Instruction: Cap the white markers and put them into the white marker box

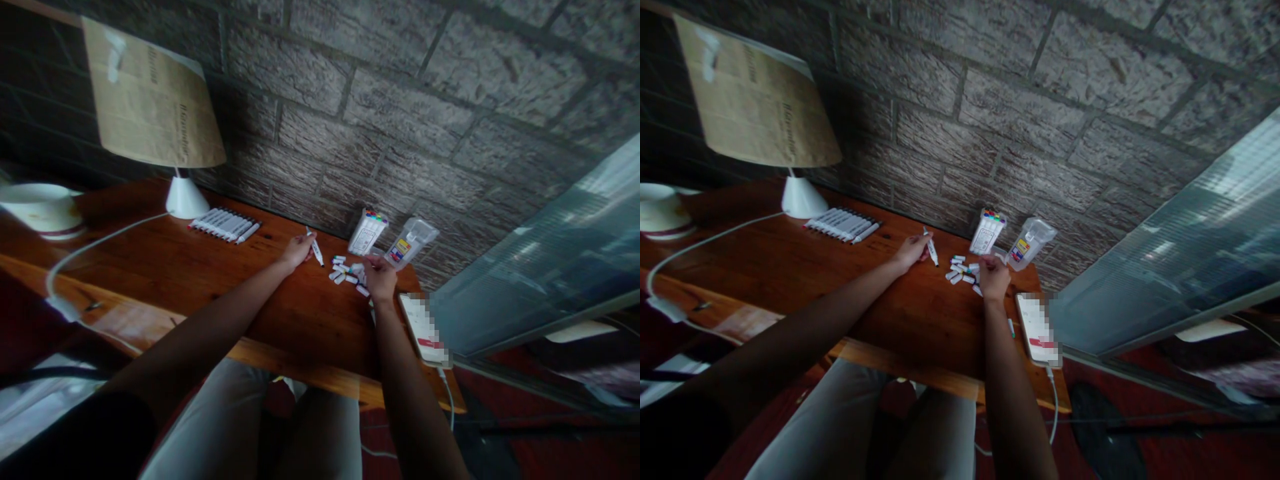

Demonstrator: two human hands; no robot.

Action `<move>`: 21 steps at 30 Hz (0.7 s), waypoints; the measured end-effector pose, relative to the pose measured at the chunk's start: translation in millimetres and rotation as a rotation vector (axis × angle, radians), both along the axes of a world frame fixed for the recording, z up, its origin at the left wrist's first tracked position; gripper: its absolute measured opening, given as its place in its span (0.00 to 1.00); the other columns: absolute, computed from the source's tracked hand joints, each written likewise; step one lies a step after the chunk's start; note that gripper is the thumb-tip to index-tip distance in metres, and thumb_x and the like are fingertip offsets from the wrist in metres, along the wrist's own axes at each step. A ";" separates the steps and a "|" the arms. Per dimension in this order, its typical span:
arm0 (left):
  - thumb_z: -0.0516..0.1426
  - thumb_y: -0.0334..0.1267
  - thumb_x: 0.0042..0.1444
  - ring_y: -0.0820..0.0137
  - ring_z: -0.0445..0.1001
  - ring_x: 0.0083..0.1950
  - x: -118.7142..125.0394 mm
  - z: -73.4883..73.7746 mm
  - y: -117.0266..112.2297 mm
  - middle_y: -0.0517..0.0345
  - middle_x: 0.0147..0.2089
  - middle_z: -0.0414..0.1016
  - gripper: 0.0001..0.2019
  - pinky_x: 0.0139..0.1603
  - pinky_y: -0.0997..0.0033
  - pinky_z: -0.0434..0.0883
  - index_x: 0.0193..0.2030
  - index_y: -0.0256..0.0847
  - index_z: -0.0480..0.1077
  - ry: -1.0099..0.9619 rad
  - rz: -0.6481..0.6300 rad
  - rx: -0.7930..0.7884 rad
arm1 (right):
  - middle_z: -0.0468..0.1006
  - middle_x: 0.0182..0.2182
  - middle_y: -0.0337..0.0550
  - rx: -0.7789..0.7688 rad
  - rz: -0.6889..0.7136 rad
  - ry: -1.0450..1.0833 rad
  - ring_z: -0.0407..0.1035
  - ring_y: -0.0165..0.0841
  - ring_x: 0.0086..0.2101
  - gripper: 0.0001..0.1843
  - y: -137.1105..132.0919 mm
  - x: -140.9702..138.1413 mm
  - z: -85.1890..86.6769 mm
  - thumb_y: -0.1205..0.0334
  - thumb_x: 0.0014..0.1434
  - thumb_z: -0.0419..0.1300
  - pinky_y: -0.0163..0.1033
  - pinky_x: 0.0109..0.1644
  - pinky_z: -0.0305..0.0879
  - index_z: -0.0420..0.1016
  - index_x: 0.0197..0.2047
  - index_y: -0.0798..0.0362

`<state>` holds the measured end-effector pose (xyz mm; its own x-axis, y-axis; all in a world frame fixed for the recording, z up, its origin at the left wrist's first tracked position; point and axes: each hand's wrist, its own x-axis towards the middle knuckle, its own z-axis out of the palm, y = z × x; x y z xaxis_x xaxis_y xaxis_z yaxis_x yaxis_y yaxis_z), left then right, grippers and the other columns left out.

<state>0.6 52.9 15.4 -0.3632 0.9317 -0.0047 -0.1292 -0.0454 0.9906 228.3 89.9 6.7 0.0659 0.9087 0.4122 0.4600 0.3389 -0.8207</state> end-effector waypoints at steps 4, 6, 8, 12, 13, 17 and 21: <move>0.55 0.43 0.66 0.79 0.57 0.13 0.2 1.1 -0.5 0.65 0.15 0.60 0.21 0.17 0.76 0.50 0.21 0.39 0.62 -0.028 0.008 -0.020 | 0.83 0.33 0.46 0.042 -0.073 0.334 0.75 0.35 0.32 0.18 18.6 14.5 -1.6 0.50 0.50 0.65 0.38 0.38 0.71 0.81 0.38 0.56; 0.56 0.44 0.65 0.80 0.56 0.13 0.5 2.1 -0.8 0.66 0.15 0.60 0.21 0.17 0.76 0.50 0.22 0.39 0.62 -0.040 0.010 -0.023 | 0.82 0.33 0.45 0.017 -0.137 0.525 0.73 0.32 0.30 0.17 26.6 23.4 -2.3 0.52 0.48 0.66 0.35 0.32 0.68 0.78 0.36 0.56; 0.55 0.44 0.66 0.80 0.56 0.14 0.6 2.4 -0.7 0.66 0.15 0.60 0.21 0.17 0.76 0.50 0.22 0.39 0.62 -0.039 0.008 -0.019 | 0.81 0.33 0.44 -0.003 -0.181 0.642 0.70 0.29 0.28 0.15 32.0 32.0 -2.9 0.53 0.46 0.67 0.33 0.28 0.64 0.77 0.34 0.55; 0.54 0.42 0.67 0.79 0.56 0.14 -0.3 0.7 0.6 0.65 0.15 0.60 0.20 0.17 0.75 0.50 0.23 0.39 0.63 -0.033 0.005 -0.017 | 0.79 0.30 0.42 -0.025 -0.196 0.627 0.64 0.27 0.23 0.18 35.6 40.8 -4.5 0.48 0.47 0.65 0.34 0.25 0.59 0.74 0.33 0.54; 0.54 0.42 0.67 0.79 0.56 0.14 -0.7 -0.1 1.2 0.65 0.15 0.60 0.20 0.17 0.75 0.50 0.23 0.39 0.63 -0.037 0.004 -0.016 | 0.78 0.29 0.42 -0.028 -0.200 0.586 0.64 0.28 0.23 0.20 35.4 40.4 -5.1 0.45 0.47 0.65 0.35 0.25 0.58 0.74 0.33 0.54; 0.58 0.46 0.64 0.80 0.57 0.14 -1.5 -3.1 3.8 0.65 0.15 0.60 0.21 0.18 0.76 0.51 0.22 0.39 0.62 -0.059 -0.005 -0.011 | 0.81 0.31 0.48 -0.006 -0.137 0.349 0.71 0.34 0.29 0.26 29.2 29.9 -7.2 0.39 0.47 0.64 0.37 0.31 0.65 0.76 0.35 0.56; 0.56 0.45 0.66 0.79 0.57 0.15 1.6 -6.7 5.2 0.65 0.15 0.60 0.22 0.18 0.76 0.52 0.22 0.39 0.62 -0.008 -0.004 0.006 | 0.84 0.36 0.50 0.008 0.022 0.075 0.77 0.39 0.35 0.23 10.4 11.2 -8.6 0.45 0.51 0.63 0.43 0.42 0.70 0.81 0.40 0.56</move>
